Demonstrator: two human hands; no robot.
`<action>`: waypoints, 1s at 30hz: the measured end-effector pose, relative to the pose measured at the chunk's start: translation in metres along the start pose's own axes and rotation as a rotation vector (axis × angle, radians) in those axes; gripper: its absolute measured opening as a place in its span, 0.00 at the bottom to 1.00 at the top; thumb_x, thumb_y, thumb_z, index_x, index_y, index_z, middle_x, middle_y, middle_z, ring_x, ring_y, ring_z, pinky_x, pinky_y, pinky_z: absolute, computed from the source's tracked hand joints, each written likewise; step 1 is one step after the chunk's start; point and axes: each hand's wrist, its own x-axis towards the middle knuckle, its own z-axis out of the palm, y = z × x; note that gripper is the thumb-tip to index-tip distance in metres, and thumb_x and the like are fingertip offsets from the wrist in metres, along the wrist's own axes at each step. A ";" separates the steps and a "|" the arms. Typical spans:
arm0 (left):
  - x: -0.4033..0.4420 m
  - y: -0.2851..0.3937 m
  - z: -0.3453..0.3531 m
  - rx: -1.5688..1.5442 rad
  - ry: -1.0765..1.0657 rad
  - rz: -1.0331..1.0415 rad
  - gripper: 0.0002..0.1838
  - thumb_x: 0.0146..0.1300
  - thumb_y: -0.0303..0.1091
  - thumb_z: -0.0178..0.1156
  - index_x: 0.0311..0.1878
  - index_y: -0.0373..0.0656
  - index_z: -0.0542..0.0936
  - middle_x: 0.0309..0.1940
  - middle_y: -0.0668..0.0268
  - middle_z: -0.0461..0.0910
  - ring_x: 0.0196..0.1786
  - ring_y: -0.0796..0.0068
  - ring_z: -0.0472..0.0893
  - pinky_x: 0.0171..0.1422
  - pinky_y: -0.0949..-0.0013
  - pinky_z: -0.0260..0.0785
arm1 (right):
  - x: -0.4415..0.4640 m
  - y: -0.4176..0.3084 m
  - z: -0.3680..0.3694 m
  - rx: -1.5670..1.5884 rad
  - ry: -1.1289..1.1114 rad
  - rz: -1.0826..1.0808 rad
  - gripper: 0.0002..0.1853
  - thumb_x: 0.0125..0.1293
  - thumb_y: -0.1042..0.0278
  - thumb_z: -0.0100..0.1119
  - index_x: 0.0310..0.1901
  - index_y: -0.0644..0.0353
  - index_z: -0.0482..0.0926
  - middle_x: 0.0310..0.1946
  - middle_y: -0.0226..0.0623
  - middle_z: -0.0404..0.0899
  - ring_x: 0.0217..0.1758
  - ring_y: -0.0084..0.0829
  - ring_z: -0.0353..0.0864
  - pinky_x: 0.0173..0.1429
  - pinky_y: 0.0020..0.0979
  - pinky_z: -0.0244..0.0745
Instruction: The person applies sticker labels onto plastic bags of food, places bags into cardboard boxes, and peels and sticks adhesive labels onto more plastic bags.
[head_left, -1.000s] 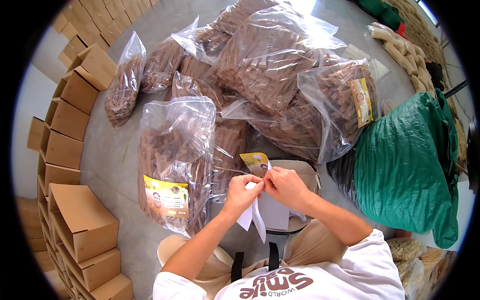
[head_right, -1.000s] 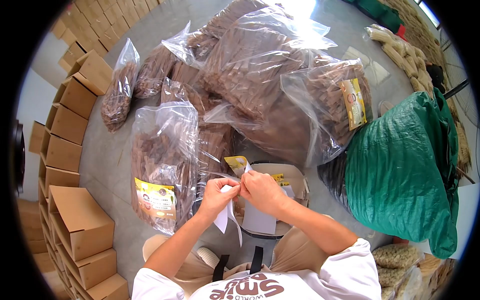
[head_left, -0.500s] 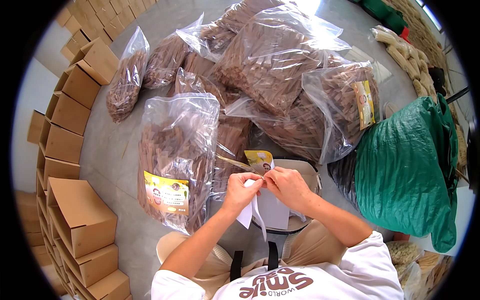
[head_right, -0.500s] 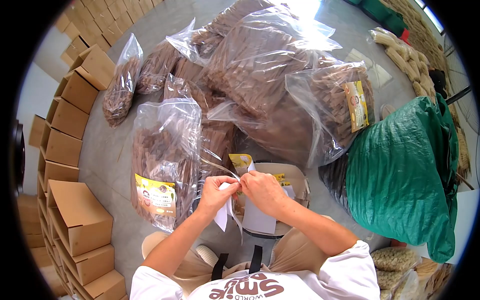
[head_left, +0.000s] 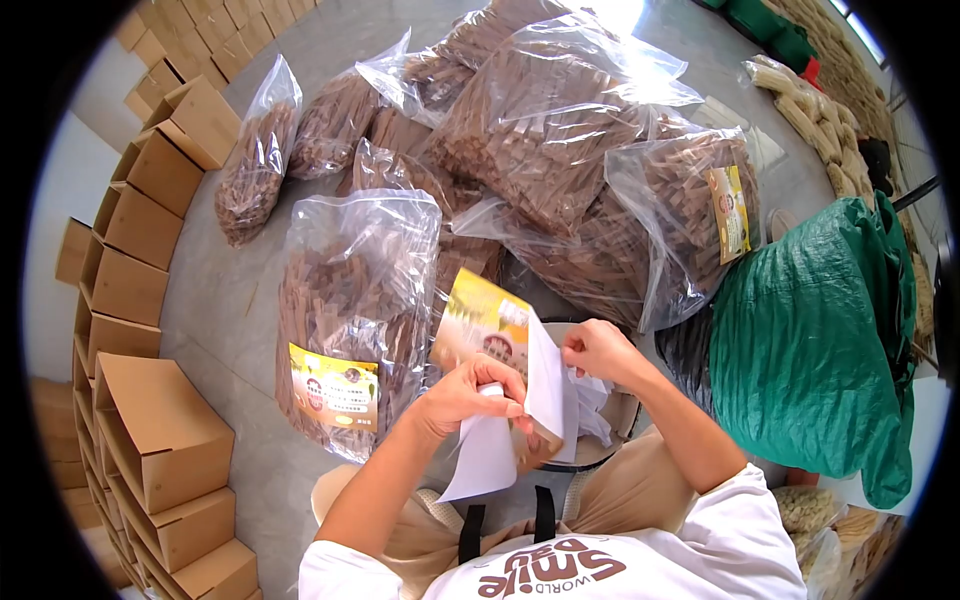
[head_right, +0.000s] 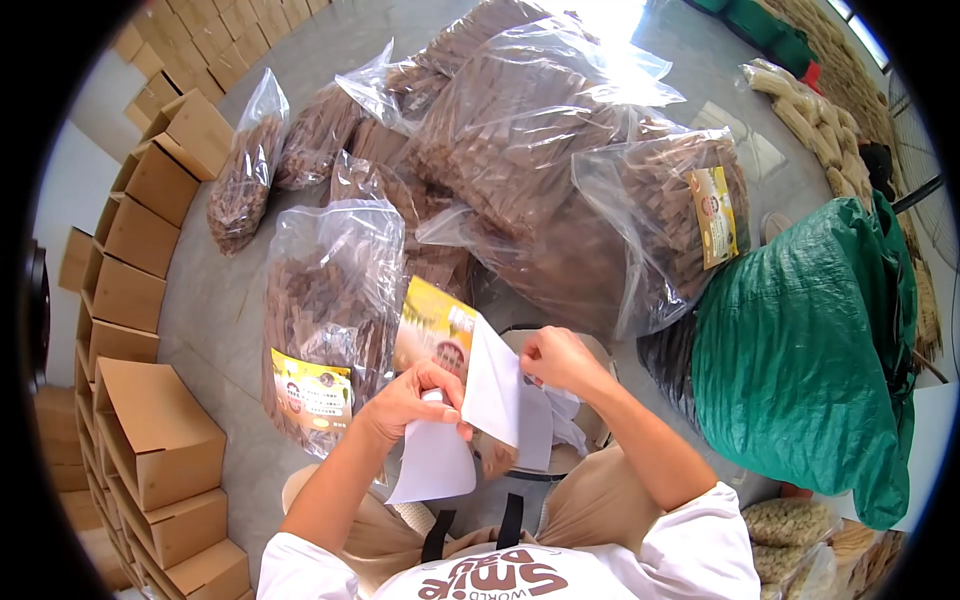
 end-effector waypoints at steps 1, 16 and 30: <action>0.001 0.000 0.000 0.047 0.038 -0.011 0.04 0.50 0.25 0.60 0.29 0.36 0.78 0.27 0.62 0.80 0.31 0.76 0.80 0.41 0.76 0.69 | -0.002 0.004 0.001 -0.189 0.035 -0.070 0.06 0.50 0.73 0.55 0.24 0.66 0.78 0.18 0.36 0.77 0.22 0.31 0.78 0.30 0.30 0.73; 0.017 -0.001 -0.001 0.111 0.432 0.200 0.08 0.54 0.29 0.58 0.38 0.41 0.80 0.31 0.64 0.81 0.29 0.83 0.75 0.28 0.83 0.60 | -0.026 -0.032 -0.002 -0.289 0.254 -0.443 0.05 0.51 0.75 0.57 0.31 0.63 0.74 0.31 0.35 0.75 0.38 0.33 0.76 0.35 0.30 0.71; 0.033 -0.047 -0.016 -0.074 0.542 0.057 0.16 0.56 0.32 0.58 0.48 0.39 0.75 0.37 0.65 0.79 0.31 0.79 0.75 0.36 0.76 0.68 | -0.029 -0.039 -0.014 0.671 0.283 -0.671 0.04 0.64 0.73 0.46 0.39 0.63 0.67 0.32 0.28 0.74 0.30 0.14 0.71 0.32 0.19 0.68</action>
